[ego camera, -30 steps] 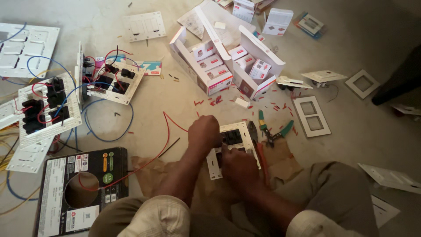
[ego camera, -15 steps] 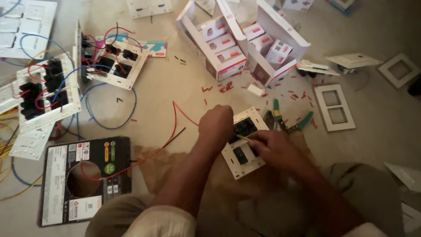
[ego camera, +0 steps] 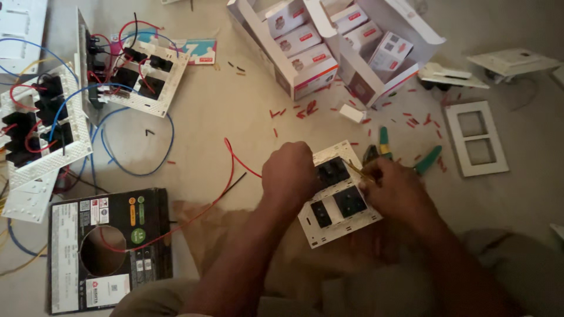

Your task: The person wires electrical switches and sockets into multiple switch plates by hand, using pliers to strip and twist wires and a screwdriver to secure connections.

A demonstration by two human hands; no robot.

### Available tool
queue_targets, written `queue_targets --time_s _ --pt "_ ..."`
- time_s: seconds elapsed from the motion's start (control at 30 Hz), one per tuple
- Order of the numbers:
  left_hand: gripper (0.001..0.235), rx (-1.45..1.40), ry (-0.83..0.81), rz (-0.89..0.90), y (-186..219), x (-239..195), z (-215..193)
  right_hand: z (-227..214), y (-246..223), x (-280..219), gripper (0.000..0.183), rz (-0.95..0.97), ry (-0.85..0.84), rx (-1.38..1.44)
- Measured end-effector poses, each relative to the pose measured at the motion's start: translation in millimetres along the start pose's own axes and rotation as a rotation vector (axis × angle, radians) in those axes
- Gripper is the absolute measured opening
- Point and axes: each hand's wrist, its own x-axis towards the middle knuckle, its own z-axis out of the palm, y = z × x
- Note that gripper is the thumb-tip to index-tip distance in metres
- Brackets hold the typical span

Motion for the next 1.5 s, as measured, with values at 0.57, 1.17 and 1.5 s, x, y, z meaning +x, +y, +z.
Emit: queue_targets --time_s 0.57,1.17,1.5 --pt "0.007 0.234 0.074 0.132 -5 -4 2 -6 -34 -16 0.040 0.148 -0.045 0.168" --pt "0.015 0.007 0.086 0.558 -71 0 13 34 -12 -12 0.041 -0.041 -0.035 0.118" --pt "0.009 -0.161 0.088 0.537 -43 -8 22 23 17 11 0.034 0.016 -0.195 -0.123"
